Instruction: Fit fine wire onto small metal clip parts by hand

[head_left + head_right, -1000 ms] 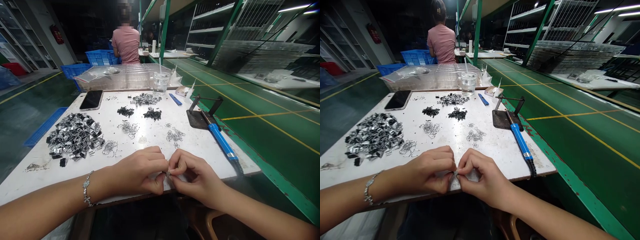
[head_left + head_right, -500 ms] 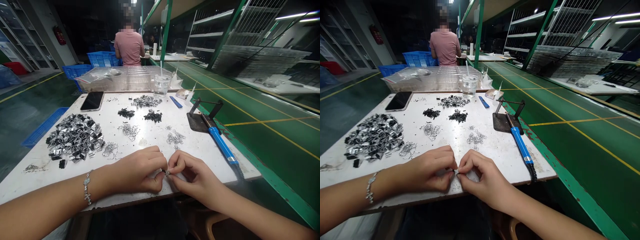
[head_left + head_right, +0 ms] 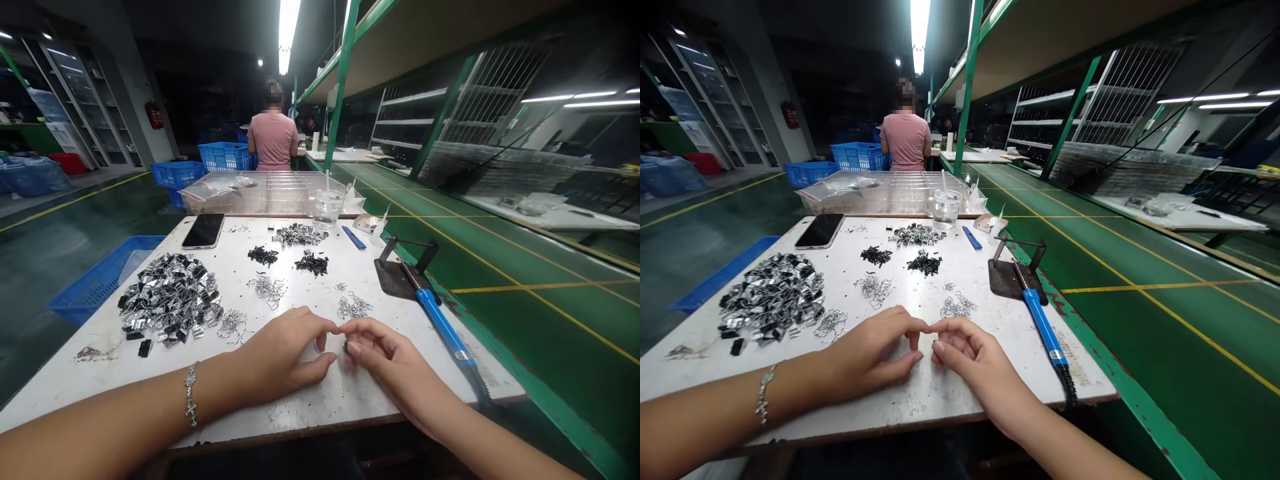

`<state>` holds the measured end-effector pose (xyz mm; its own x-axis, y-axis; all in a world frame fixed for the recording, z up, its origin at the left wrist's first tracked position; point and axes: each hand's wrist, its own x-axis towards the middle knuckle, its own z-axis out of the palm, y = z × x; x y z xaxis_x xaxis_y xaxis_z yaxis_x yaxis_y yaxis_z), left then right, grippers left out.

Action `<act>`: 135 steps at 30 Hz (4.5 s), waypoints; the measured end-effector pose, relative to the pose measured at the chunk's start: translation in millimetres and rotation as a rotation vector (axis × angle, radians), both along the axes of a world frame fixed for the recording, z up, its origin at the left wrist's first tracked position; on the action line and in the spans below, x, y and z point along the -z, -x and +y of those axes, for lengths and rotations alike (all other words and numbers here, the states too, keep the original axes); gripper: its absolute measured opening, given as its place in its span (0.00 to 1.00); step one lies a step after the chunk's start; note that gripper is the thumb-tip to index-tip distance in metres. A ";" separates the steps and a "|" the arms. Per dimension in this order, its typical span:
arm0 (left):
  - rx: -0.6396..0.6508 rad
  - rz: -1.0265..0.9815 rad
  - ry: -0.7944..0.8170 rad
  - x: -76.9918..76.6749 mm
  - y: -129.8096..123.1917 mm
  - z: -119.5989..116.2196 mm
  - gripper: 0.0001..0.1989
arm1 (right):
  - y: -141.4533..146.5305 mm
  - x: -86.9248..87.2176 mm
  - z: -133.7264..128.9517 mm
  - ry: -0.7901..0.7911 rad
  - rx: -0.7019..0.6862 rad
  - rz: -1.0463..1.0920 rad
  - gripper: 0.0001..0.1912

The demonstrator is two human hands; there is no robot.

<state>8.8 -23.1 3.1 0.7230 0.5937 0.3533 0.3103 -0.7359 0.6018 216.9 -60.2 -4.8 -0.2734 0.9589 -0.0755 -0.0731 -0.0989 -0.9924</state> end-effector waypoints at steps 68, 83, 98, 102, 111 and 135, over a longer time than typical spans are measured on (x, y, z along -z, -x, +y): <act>-0.190 0.350 0.002 -20.2 60.5 69.5 0.06 | -3.7 8.7 4.5 0.099 -0.086 0.082 0.11; -0.156 0.382 0.025 -19.5 58.6 65.7 0.07 | -1.2 5.4 4.2 0.092 -0.039 0.040 0.12; -0.115 0.354 0.051 -18.8 54.9 62.9 0.07 | -0.6 3.3 1.5 0.051 -0.068 -0.001 0.13; -0.051 0.353 0.035 -20.9 53.9 61.8 0.05 | -1.1 2.0 1.9 0.055 -0.078 0.017 0.12; -0.099 0.343 0.042 -19.9 47.8 56.5 0.12 | -1.1 1.8 1.5 0.060 -0.073 0.003 0.12; 0.024 -0.023 0.673 -23.2 16.1 23.4 0.14 | 1.3 2.7 1.6 0.036 -0.020 -0.024 0.14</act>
<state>-7.3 0.3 26.2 0.7355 0.6737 -0.0725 0.2799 -0.2047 0.9379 215.6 -58.6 -7.4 -0.2904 0.9498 -0.1165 -0.0468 -0.1357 -0.9896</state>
